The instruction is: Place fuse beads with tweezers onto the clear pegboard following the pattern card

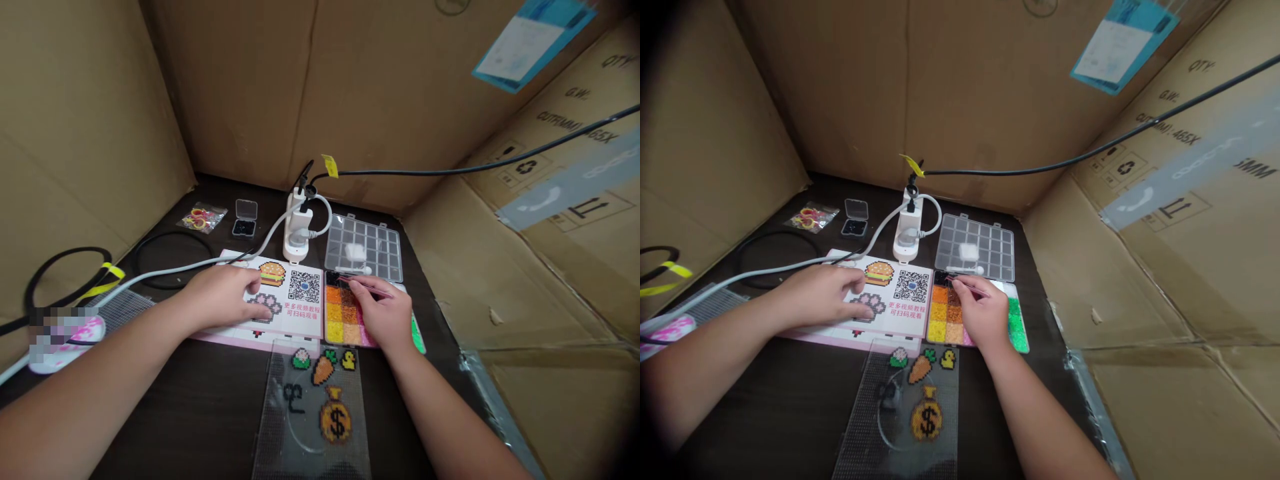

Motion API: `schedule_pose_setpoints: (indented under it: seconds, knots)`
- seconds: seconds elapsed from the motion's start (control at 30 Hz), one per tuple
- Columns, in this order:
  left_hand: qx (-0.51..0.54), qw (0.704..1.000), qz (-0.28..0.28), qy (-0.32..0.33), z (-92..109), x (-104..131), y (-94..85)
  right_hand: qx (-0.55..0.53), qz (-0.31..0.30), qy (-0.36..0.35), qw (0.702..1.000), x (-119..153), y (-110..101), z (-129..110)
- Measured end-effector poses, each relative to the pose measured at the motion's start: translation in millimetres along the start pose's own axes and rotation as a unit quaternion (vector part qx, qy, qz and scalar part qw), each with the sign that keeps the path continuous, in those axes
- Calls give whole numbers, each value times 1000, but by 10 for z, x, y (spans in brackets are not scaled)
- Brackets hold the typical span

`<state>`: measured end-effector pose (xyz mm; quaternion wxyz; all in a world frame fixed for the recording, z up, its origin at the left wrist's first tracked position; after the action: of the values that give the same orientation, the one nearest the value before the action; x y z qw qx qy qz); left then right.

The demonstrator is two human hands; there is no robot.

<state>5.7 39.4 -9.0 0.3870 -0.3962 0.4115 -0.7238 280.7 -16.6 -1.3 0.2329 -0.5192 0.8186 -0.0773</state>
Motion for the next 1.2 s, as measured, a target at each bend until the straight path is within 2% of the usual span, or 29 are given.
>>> schedule_pose_setpoints:
  seconds: [1.2]
  knots:
    - [-50, 999, -18, 6, 33, 11, -14, -4, -16, 30, 999, -34, 62, 33]
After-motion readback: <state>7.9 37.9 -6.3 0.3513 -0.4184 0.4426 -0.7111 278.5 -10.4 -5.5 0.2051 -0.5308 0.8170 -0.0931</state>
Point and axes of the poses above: each hand's wrist, its own x-axis away from the middle knuckle, its own y-axis out of the palm, z = x × y, the point moved 4 cm from there along -x, towards the middle knuckle, and after that the axes turned 3 degrees about -x, right-handed, at the moved point
